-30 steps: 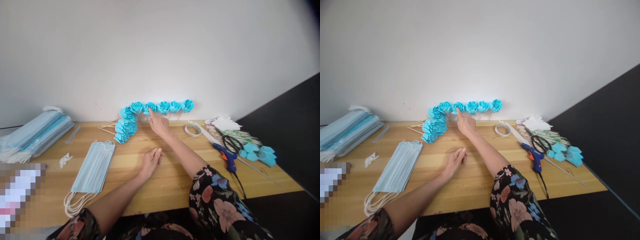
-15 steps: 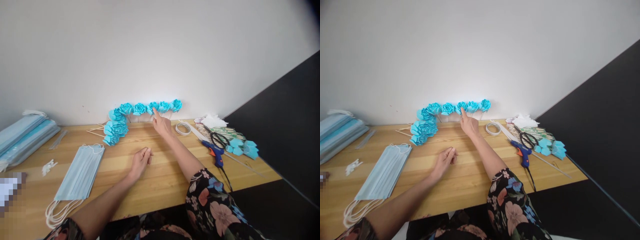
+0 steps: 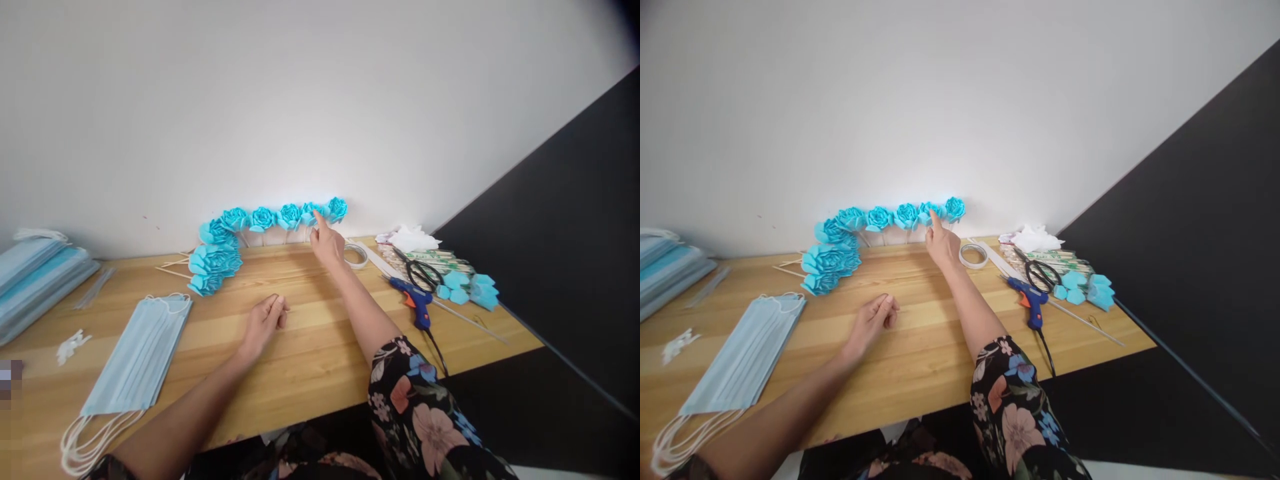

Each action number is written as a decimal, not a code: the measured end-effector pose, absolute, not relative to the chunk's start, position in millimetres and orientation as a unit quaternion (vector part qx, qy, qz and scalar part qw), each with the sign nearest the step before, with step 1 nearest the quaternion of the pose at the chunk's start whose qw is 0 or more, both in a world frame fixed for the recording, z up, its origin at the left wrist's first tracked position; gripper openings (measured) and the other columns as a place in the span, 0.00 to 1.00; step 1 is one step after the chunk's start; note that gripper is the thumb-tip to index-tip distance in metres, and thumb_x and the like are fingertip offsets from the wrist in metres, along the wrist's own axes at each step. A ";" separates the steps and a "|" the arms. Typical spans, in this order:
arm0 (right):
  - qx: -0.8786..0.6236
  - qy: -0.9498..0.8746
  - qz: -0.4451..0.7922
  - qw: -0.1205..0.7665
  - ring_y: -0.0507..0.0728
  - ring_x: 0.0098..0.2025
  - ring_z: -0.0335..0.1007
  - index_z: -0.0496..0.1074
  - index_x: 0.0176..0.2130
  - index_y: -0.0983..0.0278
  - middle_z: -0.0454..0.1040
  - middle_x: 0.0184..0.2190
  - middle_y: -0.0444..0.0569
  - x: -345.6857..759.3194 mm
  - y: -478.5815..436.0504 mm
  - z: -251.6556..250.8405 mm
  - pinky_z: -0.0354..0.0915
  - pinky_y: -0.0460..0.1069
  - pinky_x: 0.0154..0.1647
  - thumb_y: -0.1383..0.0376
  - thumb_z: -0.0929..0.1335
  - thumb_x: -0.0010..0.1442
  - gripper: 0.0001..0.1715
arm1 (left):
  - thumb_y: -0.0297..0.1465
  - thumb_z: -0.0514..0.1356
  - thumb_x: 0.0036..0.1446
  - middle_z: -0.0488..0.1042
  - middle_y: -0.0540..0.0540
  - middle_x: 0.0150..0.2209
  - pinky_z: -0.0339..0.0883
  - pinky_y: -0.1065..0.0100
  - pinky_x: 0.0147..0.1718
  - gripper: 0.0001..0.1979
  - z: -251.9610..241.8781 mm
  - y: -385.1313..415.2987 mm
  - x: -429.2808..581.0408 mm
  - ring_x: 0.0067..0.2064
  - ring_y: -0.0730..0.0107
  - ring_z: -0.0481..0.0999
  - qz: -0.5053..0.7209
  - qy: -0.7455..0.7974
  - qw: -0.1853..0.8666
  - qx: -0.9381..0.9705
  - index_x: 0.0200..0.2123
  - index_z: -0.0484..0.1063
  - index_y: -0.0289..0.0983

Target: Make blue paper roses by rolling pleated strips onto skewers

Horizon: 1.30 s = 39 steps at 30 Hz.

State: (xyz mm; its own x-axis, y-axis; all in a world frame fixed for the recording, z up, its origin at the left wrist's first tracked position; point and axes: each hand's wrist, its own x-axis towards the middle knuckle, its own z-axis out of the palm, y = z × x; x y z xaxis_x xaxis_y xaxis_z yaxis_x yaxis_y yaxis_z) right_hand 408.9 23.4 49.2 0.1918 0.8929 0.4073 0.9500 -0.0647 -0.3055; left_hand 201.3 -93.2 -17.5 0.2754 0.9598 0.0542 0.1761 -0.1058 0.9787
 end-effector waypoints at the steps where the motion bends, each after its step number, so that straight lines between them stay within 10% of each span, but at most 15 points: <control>1: -0.725 -0.627 -0.055 0.278 0.61 0.38 0.78 0.57 0.72 0.60 0.83 0.38 0.52 412.3 24.7 50.8 0.66 0.50 0.39 0.64 0.59 0.70 0.33 | 0.58 0.50 0.60 0.64 0.53 0.18 0.58 0.67 0.26 0.29 -17.3 -93.2 201.1 0.22 0.71 0.63 0.395 0.454 0.492 0.629 0.28 0.67 0.38; 13: -0.600 -0.459 -0.019 0.655 0.60 0.48 0.76 0.64 0.60 0.65 0.78 0.43 0.56 481.5 50.4 45.2 0.69 0.55 0.52 0.59 0.58 0.67 0.25 | 0.58 0.50 0.60 0.64 0.53 0.18 0.60 0.67 0.27 0.28 -15.3 -93.4 200.8 0.23 0.71 0.64 0.380 0.459 0.489 0.637 0.28 0.67 0.38; 21: -0.500 -0.586 0.020 0.638 0.63 0.68 0.60 0.49 0.71 0.63 0.64 0.66 0.63 481.5 68.3 25.0 0.57 0.60 0.68 0.51 0.70 0.60 0.49 | 0.59 0.50 0.60 0.64 0.53 0.19 0.59 0.67 0.28 0.29 -13.0 -93.9 201.4 0.23 0.71 0.64 0.364 0.472 0.485 0.640 0.28 0.67 0.38; 39: -0.486 -0.576 -0.007 0.657 0.62 0.59 0.69 0.64 0.64 0.62 0.74 0.56 0.57 484.0 80.7 28.9 0.64 0.58 0.62 0.50 0.67 0.65 0.34 | 0.58 0.50 0.61 0.64 0.53 0.19 0.58 0.68 0.27 0.29 -12.6 -92.7 201.8 0.23 0.72 0.63 0.361 0.473 0.472 0.651 0.28 0.68 0.37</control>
